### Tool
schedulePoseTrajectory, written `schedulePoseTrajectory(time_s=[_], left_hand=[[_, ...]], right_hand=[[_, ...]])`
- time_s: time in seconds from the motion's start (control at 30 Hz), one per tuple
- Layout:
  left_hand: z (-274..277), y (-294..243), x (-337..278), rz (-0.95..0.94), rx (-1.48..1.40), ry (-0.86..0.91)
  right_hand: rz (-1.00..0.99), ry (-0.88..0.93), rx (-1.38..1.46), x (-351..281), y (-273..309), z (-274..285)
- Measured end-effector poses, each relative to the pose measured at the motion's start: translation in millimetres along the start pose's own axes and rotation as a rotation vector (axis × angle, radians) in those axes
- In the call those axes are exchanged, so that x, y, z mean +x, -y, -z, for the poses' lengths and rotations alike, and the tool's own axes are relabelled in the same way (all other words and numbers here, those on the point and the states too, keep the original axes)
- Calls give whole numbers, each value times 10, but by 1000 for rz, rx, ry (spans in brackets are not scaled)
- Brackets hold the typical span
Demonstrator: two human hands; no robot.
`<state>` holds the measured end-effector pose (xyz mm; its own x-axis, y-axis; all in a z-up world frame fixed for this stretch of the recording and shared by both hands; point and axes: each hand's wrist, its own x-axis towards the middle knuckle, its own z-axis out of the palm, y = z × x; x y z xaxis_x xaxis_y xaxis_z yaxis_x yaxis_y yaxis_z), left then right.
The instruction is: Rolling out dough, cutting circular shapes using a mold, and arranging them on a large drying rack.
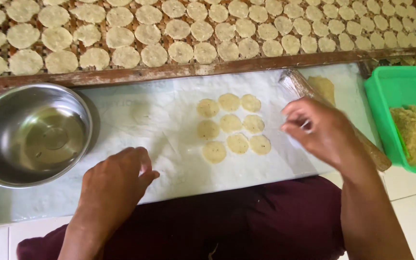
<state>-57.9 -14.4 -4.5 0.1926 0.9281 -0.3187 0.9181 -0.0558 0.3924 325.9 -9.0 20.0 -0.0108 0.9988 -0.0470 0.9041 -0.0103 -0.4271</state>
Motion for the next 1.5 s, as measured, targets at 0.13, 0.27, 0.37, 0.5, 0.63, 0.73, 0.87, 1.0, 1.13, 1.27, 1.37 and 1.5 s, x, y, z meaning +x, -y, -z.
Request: schedulePoseTrajectory(time_s=[0.13, 0.27, 0.37, 0.5, 0.63, 0.73, 0.87, 1.0, 1.13, 1.27, 1.37, 1.5], left_hand=[[71, -76, -56, 23, 66, 95], [84, -101, -58, 72, 134, 143], [73, -115, -33, 79, 170, 188], [74, -122, -60, 79, 209, 228], [64, -131, -61, 74, 228, 220], [48, -137, -68, 67, 238, 207], [28, -150, -71, 40, 227, 157], [28, -162, -72, 8, 225, 121], [20, -159, -83, 7, 231, 117], [13, -146, -82, 0, 226, 103], [-8, -128, -81, -15, 223, 80], [-22, -111, -93, -41, 193, 30]], right_hand=[[61, 152, -8, 3, -17, -282], [127, 238, 33, -16, 71, -365], [150, 263, 3, -20, 133, -423], [156, 255, -106, -40, 251, -492], [161, 230, -177, -57, 284, -496], [160, 198, -196, -86, 325, -475], [186, 164, -90, -103, 253, -470], [134, 238, 85, -39, 40, -509], [92, 275, 104, 13, -93, -561], [37, 287, 129, 24, -34, -518], [-42, 305, 148, 40, 4, -482], [-110, 349, 253, 58, -68, -481]])
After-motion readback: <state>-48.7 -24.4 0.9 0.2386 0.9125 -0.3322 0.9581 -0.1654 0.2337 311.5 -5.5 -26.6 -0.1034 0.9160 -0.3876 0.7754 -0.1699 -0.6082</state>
